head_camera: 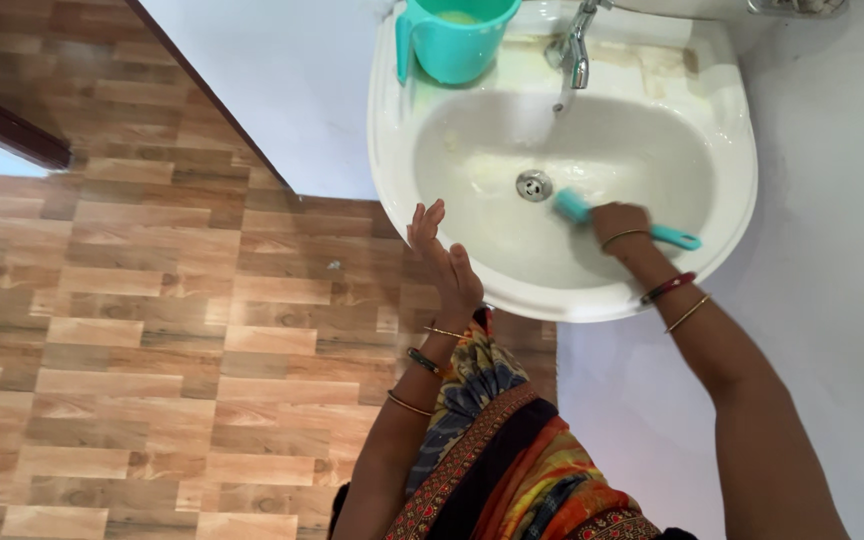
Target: The person scrubs a white bathroom sink using a teal scrub brush and a green cleaning solution from a teal pitcher. They repeatedly pour the solution into the sink and scrub the basin, faucet, and surrounding areas. The person also rinses the brush under running water from the tap.
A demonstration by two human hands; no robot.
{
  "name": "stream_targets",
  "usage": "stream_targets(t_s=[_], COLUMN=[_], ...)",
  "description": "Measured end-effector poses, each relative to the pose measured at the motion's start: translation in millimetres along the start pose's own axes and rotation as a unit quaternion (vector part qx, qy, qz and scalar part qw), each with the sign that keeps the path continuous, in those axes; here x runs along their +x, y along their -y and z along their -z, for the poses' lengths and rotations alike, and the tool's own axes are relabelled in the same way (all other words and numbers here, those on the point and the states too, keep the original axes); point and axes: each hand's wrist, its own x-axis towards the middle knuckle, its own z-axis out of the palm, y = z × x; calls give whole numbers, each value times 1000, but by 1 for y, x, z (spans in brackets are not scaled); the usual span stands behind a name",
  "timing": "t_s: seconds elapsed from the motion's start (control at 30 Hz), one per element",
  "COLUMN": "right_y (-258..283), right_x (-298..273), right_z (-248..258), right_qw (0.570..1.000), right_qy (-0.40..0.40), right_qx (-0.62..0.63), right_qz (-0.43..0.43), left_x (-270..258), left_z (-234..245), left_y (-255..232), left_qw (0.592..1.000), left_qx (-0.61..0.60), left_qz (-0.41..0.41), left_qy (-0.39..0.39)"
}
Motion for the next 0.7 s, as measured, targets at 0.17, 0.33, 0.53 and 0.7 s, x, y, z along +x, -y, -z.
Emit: stream_targets(t_s=[0.17,0.33,0.53,0.7], right_y=[-8,64,-31,-85], right_x=[-21,-80,-76,-72], right_z=[3,62,87,106], right_qw=[993,946,959,969], right_qy=[-102,60,231,132], right_qx=[36,259,73,-208], right_qz=[50,183,146,11], left_x=[0,5,9,8], left_z=[4,7,9,7], left_y=[-10,-17,-19,-16], left_qw=[998,995,989,986], left_qx=[48,65,86,98], left_qz=[2,5,17,25], left_qy=[44,77,120,136])
